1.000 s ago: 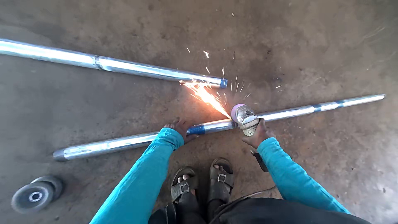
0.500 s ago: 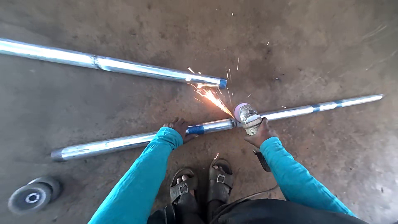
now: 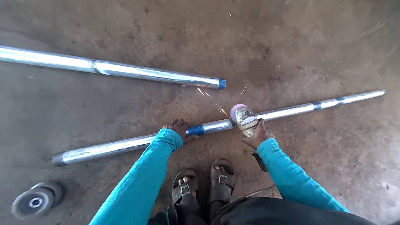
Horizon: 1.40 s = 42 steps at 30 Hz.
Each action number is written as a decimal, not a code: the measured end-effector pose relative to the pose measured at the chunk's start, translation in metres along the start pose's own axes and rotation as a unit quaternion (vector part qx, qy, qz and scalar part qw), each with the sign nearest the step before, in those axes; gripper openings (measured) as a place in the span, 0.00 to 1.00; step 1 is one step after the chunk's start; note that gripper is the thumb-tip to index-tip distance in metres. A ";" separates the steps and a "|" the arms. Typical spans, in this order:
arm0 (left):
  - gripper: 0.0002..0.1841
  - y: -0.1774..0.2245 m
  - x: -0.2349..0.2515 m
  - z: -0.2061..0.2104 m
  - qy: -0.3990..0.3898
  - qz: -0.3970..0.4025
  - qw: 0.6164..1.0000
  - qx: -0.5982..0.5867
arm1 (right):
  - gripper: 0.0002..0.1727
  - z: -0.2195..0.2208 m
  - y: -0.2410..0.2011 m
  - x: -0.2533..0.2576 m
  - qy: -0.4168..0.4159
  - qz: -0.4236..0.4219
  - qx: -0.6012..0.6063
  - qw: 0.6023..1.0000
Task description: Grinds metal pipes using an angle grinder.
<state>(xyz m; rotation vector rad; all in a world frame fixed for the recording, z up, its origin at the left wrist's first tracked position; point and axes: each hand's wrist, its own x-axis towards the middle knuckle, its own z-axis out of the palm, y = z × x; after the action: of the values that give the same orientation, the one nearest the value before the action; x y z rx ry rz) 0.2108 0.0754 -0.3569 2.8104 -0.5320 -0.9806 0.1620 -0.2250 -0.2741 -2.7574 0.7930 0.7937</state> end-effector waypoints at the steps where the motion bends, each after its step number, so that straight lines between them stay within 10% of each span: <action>1: 0.40 0.000 0.000 0.001 0.002 -0.001 1.000 0.000 | 0.63 -0.001 0.000 0.000 0.001 0.001 0.001 1.000; 21: 0.37 0.021 -0.024 0.016 -0.045 -0.025 0.998 -0.035 | 0.63 -0.003 0.017 -0.004 -0.010 -0.017 -0.010 1.000; 28: 0.36 0.029 -0.040 0.061 0.218 -0.100 0.971 -0.019 | 0.66 0.000 0.022 -0.008 -0.002 -0.007 0.002 1.000; 42: 0.34 0.039 -0.043 0.084 0.317 -0.106 0.942 -0.027 | 0.64 -0.001 0.009 -0.006 0.002 -0.009 -0.029 1.000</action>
<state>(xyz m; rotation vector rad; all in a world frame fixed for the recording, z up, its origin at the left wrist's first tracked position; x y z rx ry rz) 0.1161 0.0554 -0.3898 2.9356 -0.1168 -0.0646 0.1530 -0.2302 -0.2705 -2.8135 0.7559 0.8215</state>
